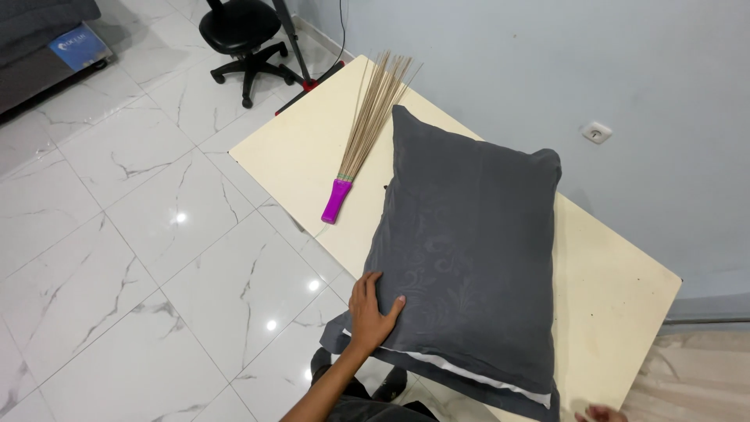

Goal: The person lays out a dark gray pillowcase on a table, then uses a broom to hit a white pillow to fluff it. The person then inserts the pillow into the case, tucks the edges, and smooths the case over the pillow.

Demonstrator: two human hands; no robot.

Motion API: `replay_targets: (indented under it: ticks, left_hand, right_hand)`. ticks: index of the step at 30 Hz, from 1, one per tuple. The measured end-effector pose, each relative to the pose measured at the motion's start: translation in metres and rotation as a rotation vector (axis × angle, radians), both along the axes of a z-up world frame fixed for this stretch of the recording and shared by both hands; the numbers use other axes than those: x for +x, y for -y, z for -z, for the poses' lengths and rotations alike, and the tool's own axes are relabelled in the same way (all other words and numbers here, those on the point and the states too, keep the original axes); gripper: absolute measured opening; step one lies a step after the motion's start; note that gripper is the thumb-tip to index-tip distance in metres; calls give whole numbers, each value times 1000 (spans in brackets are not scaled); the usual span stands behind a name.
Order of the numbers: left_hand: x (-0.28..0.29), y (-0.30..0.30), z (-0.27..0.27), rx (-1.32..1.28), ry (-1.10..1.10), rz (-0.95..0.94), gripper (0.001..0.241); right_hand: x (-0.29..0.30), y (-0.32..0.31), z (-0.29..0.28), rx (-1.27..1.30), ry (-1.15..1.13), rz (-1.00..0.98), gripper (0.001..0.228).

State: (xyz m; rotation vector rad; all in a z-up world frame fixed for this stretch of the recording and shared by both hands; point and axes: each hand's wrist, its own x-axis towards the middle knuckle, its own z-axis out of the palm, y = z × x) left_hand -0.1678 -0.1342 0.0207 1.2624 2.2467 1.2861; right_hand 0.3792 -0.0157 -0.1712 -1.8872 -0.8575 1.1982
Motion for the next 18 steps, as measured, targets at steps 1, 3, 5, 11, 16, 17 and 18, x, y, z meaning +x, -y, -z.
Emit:
replay_targets:
  ticks: [1, 3, 5, 11, 16, 17, 18]
  left_hand:
    - [-1, 1, 11, -110, 82, -17, 65]
    - [3, 4, 24, -222, 171, -28, 78]
    - [4, 3, 25, -253, 219, -40, 90]
    - [-17, 1, 42, -91, 516, -24, 87]
    - [20, -16, 69, -116, 780, 97, 80]
    - [32, -22, 85, -102, 908, 157, 80]
    - [40, -26, 94, -110, 907, 170, 80]
  right_hand:
    - [-24, -19, -15, 89, 70, -12, 59]
    - [-77, -39, -56, 176, 148, -17, 56]
    - [-138, -56, -99, -189, -32, -261, 79]
    - [-198, -58, -169, 87, -134, -329, 58]
    - [-226, -32, -313, 609, -49, -382, 32]
    - [-234, -27, -345, 753, -25, -432, 27]
    - [-249, -15, -375, 751, -21, -417, 27]
